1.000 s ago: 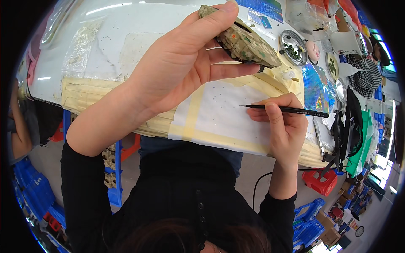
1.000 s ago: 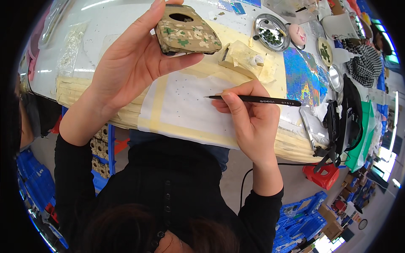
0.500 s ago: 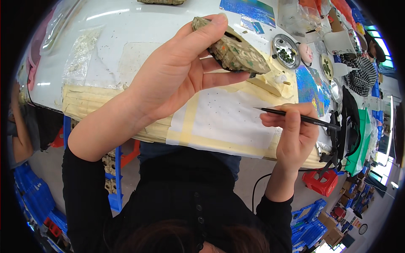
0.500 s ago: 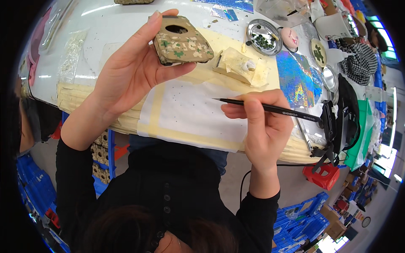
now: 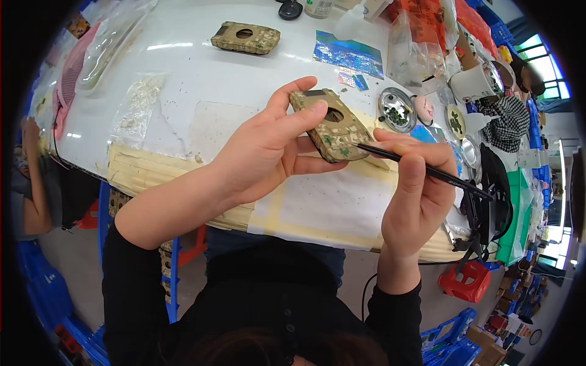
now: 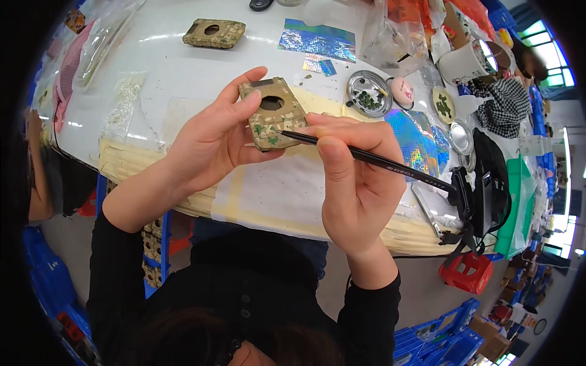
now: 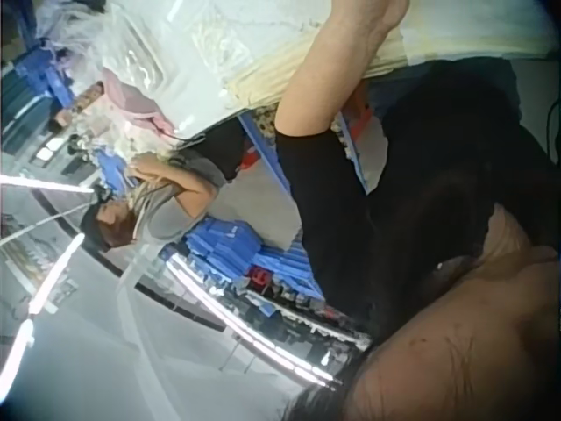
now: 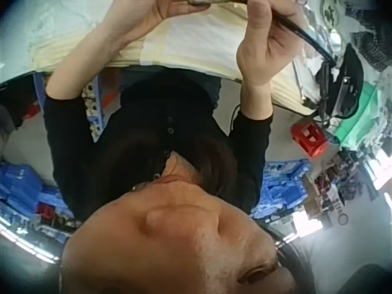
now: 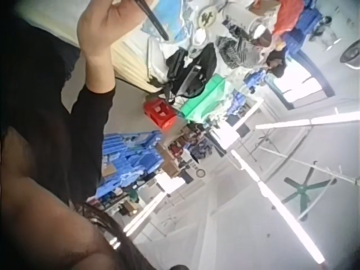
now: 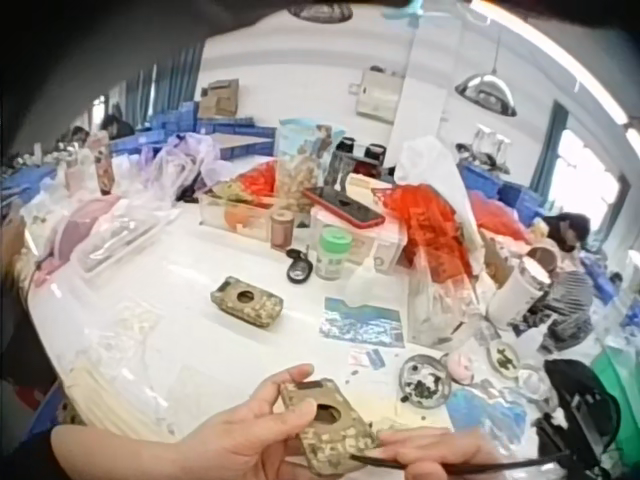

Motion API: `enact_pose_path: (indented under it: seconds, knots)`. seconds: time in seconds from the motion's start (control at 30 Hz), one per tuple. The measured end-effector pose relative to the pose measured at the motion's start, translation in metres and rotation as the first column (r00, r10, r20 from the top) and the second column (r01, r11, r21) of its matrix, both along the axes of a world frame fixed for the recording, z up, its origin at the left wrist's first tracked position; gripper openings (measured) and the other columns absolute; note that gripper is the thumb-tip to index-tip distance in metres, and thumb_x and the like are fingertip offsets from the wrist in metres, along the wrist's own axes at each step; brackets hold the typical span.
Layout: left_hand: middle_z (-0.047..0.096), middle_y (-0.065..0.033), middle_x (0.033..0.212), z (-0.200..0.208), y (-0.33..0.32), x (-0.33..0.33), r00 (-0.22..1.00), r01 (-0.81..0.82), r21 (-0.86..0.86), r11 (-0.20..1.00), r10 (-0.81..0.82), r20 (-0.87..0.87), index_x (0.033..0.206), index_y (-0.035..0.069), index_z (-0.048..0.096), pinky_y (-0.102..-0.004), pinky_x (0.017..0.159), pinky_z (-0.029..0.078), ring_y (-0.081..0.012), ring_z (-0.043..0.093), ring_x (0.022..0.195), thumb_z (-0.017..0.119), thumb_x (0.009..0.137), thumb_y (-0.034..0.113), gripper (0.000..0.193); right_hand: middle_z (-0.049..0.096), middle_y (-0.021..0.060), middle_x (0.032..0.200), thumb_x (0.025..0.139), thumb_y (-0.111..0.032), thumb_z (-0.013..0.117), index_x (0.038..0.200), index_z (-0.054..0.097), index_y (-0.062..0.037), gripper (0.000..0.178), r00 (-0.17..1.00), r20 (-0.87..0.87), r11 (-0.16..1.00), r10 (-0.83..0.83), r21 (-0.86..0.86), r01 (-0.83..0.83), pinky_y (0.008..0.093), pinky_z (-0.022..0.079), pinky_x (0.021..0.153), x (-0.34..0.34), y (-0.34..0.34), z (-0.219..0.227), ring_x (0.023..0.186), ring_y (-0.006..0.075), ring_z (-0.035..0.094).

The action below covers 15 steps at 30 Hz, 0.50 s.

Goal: Detailed assembly of camouflage toy tank bodies using tweezers and other precision tools.

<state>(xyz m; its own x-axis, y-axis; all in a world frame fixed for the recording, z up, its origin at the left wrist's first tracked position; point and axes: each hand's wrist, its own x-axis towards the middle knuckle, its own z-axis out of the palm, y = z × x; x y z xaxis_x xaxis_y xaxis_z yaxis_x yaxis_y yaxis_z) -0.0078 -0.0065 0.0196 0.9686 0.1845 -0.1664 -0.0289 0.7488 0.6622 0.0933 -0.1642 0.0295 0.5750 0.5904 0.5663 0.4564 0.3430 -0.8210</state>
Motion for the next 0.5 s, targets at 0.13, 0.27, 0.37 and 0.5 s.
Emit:
enact_pose_path:
  seconds: [0.13,0.27,0.37,0.5]
  knots:
    - [0.043,-0.0139,0.124,0.0015,0.0007,-0.0010,1.000,0.004,-0.020,1.000,-0.004,0.008,0.138,0.009,0.013,-0.0413,0.086,0.054,-0.0249,0.056,0.106,0.049,0.096,0.022,0.057,0.064,0.0169,0.089,0.097,-0.016,0.046,0.090,0.048,0.0020,0.019,0.988,0.129,0.989,-0.085,-0.113,0.100,0.0359,0.046,0.087,-0.0045,0.0028,-0.0002,0.092,0.0272,0.063]
    - [0.043,-0.0143,0.124,-0.0004,0.0007,-0.0013,1.000,-0.004,-0.004,1.000,0.004,0.020,0.138,0.009,0.013,-0.0412,0.086,0.054,-0.0253,0.056,0.105,0.049,0.096,0.022,0.056,0.064,0.0176,0.089,0.097,-0.016,0.047,0.090,0.049,0.0027,0.020,0.986,0.147,0.992,-0.074,-0.090,0.088,0.0354,0.046,0.087,-0.0050,0.0045,-0.0027,0.091,0.0262,0.063]
    - [0.043,-0.0146,0.124,-0.0007,0.0000,-0.0008,1.000,-0.005,0.006,1.000,0.004,0.023,0.138,0.009,0.014,-0.0409,0.085,0.055,-0.0257,0.057,0.105,0.048,0.096,0.022,0.056,0.063,0.0125,0.090,0.091,-0.005,0.055,0.091,0.055,0.0028,0.008,0.994,0.088,0.997,-0.058,-0.046,0.062,0.0332,0.047,0.085,-0.0043,0.0041,-0.0044,0.093,0.0238,0.063]
    - [0.043,-0.0148,0.124,-0.0007,-0.0003,-0.0006,1.000,-0.002,0.006,1.000,0.002,0.023,0.137,0.009,0.014,-0.0406,0.084,0.055,-0.0260,0.057,0.105,0.048,0.096,0.022,0.055,0.063,0.0119,0.090,0.091,-0.006,0.056,0.091,0.056,0.0022,0.008,0.997,0.062,0.998,-0.056,-0.026,0.057,0.0330,0.047,0.085,-0.0044,0.0050,-0.0062,0.092,0.0233,0.063]
